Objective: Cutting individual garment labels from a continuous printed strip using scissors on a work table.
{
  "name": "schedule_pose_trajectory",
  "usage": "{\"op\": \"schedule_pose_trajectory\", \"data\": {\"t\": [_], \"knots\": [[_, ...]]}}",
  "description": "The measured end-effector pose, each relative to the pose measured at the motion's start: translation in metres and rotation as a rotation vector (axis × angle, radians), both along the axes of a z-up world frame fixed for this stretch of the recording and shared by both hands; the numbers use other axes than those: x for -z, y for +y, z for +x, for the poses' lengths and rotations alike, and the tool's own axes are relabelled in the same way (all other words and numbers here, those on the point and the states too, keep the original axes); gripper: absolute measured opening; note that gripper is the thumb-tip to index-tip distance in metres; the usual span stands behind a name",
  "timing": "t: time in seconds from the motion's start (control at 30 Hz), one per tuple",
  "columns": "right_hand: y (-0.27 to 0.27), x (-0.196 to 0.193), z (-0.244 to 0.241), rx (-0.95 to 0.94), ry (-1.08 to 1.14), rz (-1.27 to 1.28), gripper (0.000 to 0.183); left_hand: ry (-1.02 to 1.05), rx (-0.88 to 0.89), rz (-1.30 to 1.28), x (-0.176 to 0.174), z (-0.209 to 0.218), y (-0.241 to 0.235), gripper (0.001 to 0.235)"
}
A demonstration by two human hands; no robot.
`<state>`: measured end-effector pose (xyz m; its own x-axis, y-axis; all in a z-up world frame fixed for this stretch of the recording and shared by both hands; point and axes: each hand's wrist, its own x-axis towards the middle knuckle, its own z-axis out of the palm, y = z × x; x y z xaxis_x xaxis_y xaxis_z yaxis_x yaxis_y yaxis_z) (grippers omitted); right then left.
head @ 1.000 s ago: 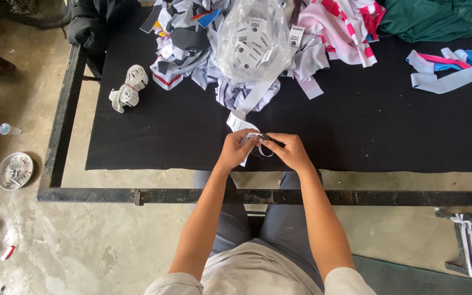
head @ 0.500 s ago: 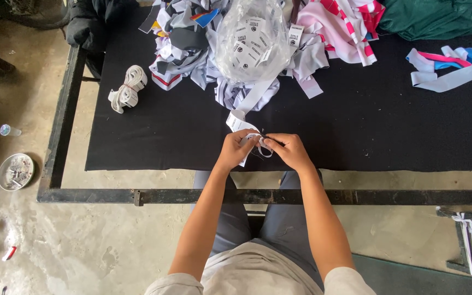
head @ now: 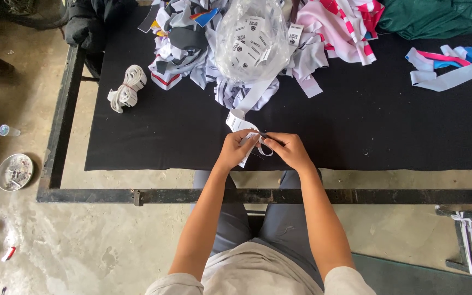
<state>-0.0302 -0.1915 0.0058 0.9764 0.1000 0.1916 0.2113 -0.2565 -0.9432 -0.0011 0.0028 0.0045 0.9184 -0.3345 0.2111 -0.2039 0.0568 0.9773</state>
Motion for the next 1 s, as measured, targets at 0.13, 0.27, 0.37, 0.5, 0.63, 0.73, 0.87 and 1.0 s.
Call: {"op": "schedule_pose_trajectory", "data": {"t": [0.13, 0.27, 0.37, 0.5, 0.63, 0.73, 0.87, 1.0], "knots": [[-0.002, 0.005, 0.000, -0.013, 0.007, -0.019, 0.024, -0.010, 0.004, 0.015, 0.005, 0.003, -0.001, 0.015], [-0.005, 0.012, 0.000, -0.012, -0.007, -0.042, 0.026, -0.035, 0.001, 0.029, 0.006, 0.004, -0.004, 0.014], [-0.005, 0.013, 0.001, -0.014, -0.009, -0.053, 0.026, -0.043, -0.002, 0.028, 0.008, 0.005, -0.004, 0.015], [-0.007, 0.017, 0.002, -0.016, -0.007, -0.061, 0.025, -0.037, 0.001, 0.038, 0.008, 0.003, -0.001, 0.015], [-0.003, 0.008, 0.000, -0.010, -0.011, -0.064, 0.025, -0.044, 0.002, 0.027, 0.010, 0.005, -0.004, 0.015], [-0.002, 0.007, 0.000, -0.009, -0.023, -0.073, 0.026, -0.045, -0.001, 0.032, 0.007, 0.003, -0.003, 0.015], [-0.004, 0.022, 0.005, 0.050, -0.066, -0.092, 0.024, -0.039, -0.007, 0.030, 0.006, -0.001, -0.002, 0.014], [-0.007, 0.036, 0.012, 0.287, -0.162, -0.101, 0.022, -0.028, -0.024, 0.020, 0.024, 0.003, -0.001, 0.014]]}}
